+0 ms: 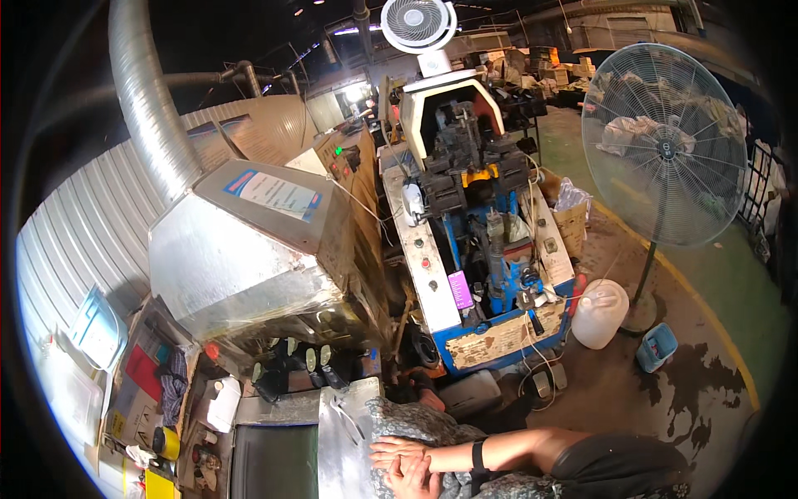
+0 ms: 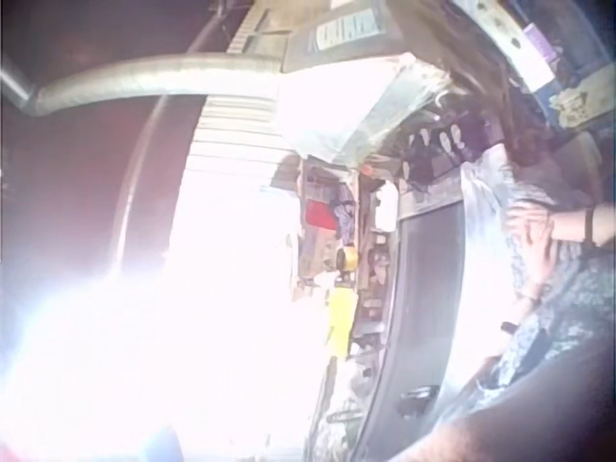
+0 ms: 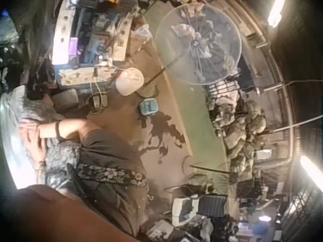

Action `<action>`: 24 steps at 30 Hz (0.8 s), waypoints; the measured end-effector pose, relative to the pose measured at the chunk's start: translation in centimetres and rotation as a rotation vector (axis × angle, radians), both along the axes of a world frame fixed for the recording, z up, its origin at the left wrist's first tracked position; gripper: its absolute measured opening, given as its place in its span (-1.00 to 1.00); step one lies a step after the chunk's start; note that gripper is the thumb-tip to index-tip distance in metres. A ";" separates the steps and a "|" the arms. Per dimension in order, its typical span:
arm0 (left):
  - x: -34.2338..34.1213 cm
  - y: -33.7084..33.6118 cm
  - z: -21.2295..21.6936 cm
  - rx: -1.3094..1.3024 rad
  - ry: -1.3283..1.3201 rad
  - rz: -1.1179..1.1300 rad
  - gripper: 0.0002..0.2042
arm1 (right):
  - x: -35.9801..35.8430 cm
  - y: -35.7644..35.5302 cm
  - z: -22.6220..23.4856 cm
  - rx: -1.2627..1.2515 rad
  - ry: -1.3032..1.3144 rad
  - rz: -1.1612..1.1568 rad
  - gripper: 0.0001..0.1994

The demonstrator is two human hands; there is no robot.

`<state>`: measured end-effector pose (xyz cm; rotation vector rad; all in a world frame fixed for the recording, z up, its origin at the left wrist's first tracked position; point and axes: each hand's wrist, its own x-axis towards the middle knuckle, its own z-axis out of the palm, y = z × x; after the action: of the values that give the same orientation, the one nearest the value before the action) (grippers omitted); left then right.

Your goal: The person picks up a shoe from a conveyor belt, presses a white insert into it by hand, and places it onto a rack inside a machine.

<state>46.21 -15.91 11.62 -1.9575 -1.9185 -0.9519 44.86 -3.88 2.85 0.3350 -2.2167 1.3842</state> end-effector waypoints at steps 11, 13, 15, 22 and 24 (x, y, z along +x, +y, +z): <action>2.1 -0.9 1.5 -0.029 -0.014 0.030 -0.46 | 0.5 0.3 -2.8 -0.462 0.484 0.069 -0.41; 1.8 -0.9 0.5 -0.086 0.003 0.022 -0.43 | 0.5 1.4 -0.7 -0.407 0.477 0.032 -0.45; 1.5 -0.4 -0.4 -0.094 -0.036 -0.008 -0.42 | 2.0 2.5 1.3 -0.350 0.477 -0.004 -0.49; 2.1 1.9 1.9 -0.051 0.023 -0.065 -0.46 | 3.9 3.8 4.8 -0.154 0.459 -0.178 -0.63; 2.2 0.9 3.2 -0.038 0.031 0.000 -0.46 | 2.6 3.0 6.8 -0.117 0.456 -0.160 -0.66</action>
<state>48.44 -15.03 14.86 -1.9809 -1.9338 -0.8860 47.44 -0.88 9.68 0.3794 -1.7448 1.2047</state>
